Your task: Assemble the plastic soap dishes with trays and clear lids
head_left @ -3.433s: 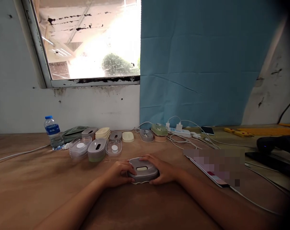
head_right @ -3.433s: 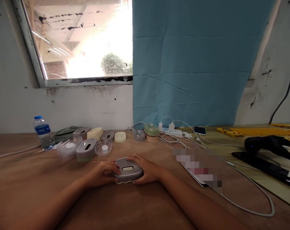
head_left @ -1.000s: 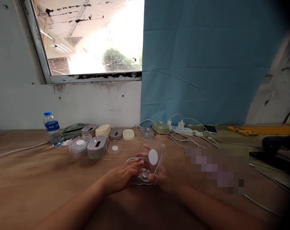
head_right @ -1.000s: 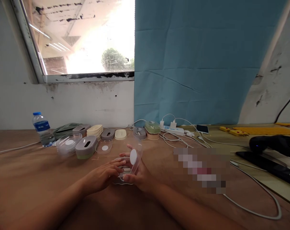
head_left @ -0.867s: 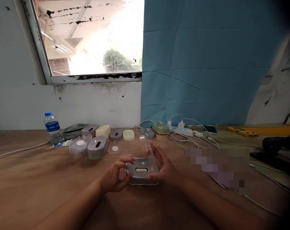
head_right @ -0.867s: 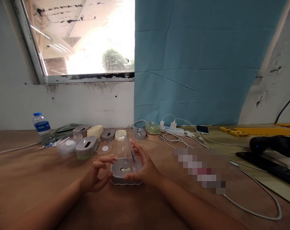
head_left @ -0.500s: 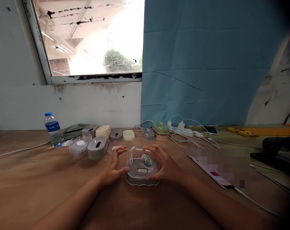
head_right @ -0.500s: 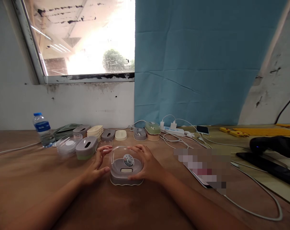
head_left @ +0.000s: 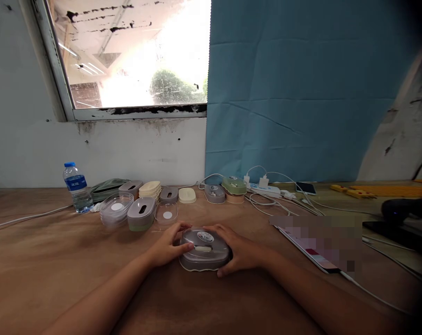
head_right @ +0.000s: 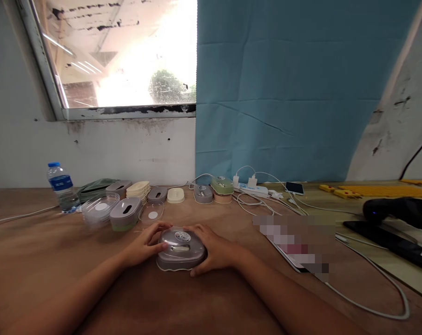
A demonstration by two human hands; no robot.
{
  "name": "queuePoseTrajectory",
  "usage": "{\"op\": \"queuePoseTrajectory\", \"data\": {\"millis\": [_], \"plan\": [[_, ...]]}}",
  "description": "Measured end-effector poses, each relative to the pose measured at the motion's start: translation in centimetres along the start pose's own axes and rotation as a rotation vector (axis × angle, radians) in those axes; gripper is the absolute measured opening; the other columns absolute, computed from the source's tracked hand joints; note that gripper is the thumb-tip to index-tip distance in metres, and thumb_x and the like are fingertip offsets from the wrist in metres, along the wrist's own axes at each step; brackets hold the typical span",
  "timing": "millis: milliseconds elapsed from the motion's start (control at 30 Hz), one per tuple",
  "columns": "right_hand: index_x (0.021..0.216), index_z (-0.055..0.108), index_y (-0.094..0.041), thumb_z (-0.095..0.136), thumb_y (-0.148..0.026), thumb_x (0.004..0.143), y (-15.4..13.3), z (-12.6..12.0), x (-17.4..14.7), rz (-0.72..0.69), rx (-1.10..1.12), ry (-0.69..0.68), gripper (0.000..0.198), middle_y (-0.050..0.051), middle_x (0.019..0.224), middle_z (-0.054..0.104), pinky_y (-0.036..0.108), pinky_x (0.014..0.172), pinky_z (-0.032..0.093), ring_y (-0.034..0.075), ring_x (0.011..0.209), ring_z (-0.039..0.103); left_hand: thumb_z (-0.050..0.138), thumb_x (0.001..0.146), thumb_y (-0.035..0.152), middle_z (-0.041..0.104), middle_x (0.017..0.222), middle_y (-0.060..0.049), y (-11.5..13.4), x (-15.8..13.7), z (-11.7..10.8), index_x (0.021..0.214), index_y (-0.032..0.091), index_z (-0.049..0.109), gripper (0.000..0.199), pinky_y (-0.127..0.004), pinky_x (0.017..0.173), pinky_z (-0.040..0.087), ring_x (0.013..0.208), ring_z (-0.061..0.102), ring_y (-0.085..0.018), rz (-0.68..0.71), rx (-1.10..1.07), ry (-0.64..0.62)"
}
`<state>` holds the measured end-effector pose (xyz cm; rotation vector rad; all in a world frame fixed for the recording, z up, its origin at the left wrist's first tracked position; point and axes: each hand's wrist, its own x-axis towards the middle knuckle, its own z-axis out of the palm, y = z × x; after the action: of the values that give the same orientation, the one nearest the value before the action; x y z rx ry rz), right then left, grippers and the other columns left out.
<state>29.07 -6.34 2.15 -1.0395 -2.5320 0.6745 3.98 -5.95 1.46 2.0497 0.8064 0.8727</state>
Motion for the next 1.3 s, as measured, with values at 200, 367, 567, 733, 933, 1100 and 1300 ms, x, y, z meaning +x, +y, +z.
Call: {"op": "queuePoseTrajectory", "data": {"millis": [200, 367, 567, 733, 933, 1100, 1300], "plan": [[0.132, 0.024, -0.026, 0.069, -0.042, 0.057, -1.1, -0.1, -0.2, -0.067, -0.017, -0.002, 0.089, 0.007, 0.128, 0.034, 0.038, 0.098, 0.031, 0.025, 0.117, 0.035, 0.066, 0.066, 0.029, 0.048, 0.111, -0.007, -0.2, -0.1, -0.9, 0.105, 0.021, 0.046, 0.045, -0.038, 0.095, 0.035, 0.109, 0.045, -0.021, -0.004, -0.096, -0.097], [0.129, 0.032, -0.028, 0.070, -0.043, 0.055, -1.1, 0.0, 0.0, -0.072, -0.060, 0.037, 0.085, 0.006, 0.127, 0.034, 0.038, 0.096, 0.032, 0.027, 0.115, 0.037, 0.072, 0.060, 0.025, 0.045, 0.116, -0.005, -0.7, 0.0, -1.5, 0.098, 0.022, 0.046, 0.046, -0.038, 0.094, 0.035, 0.107, 0.047, -0.019, -0.107, -0.250, -0.153], [0.131, 0.031, -0.031, 0.070, -0.045, 0.055, -0.7, 0.5, 0.2, -0.091, -0.087, 0.040, 0.087, 0.007, 0.128, 0.031, 0.041, 0.097, 0.031, 0.029, 0.116, 0.035, 0.075, 0.055, 0.023, 0.037, 0.128, -0.010, -1.6, 0.1, -2.2, 0.095, 0.019, 0.046, 0.049, -0.035, 0.085, 0.041, 0.095, 0.054, -0.017, -0.169, -0.292, -0.177], [0.131, 0.030, -0.031, 0.071, -0.043, 0.054, -1.5, 0.9, 0.1, -0.086, -0.073, 0.052, 0.088, 0.007, 0.128, 0.029, 0.038, 0.096, 0.032, 0.027, 0.115, 0.036, 0.076, 0.051, 0.024, 0.038, 0.127, -0.010, -2.1, 0.0, -2.6, 0.093, 0.018, 0.046, 0.052, -0.028, 0.075, 0.044, 0.078, 0.056, -0.010, -0.169, -0.336, -0.205], [0.130, 0.029, -0.030, 0.070, -0.038, 0.055, -2.1, 0.8, 0.0, -0.065, 0.004, 0.019, 0.086, 0.005, 0.124, 0.031, 0.037, 0.095, 0.034, 0.026, 0.113, 0.038, 0.075, 0.053, 0.021, 0.038, 0.126, -0.010, -2.2, -0.1, -2.5, 0.094, 0.018, 0.046, 0.051, -0.026, 0.072, 0.042, 0.078, 0.056, -0.009, -0.133, -0.329, -0.206], [0.130, 0.028, -0.026, 0.070, -0.032, 0.056, -1.9, 0.3, 0.0, -0.126, 0.028, -0.017, 0.085, 0.006, 0.120, 0.035, 0.036, 0.096, 0.033, 0.024, 0.111, 0.039, 0.075, 0.053, 0.020, 0.038, 0.125, -0.010, -2.4, -0.1, -2.4, 0.095, 0.019, 0.044, 0.052, -0.031, 0.077, 0.043, 0.092, 0.056, -0.017, -0.128, -0.397, -0.237], [0.128, 0.032, -0.027, 0.073, -0.037, 0.051, -0.8, 0.1, 0.3, -0.151, -0.027, -0.006, 0.087, 0.005, 0.116, 0.037, 0.034, 0.093, 0.035, 0.023, 0.107, 0.042, 0.072, 0.060, 0.023, 0.036, 0.129, -0.010, -2.6, -0.1, -2.1, 0.100, 0.021, 0.044, 0.049, -0.033, 0.080, 0.043, 0.100, 0.053, -0.020, -0.088, -0.382, -0.246]]}}
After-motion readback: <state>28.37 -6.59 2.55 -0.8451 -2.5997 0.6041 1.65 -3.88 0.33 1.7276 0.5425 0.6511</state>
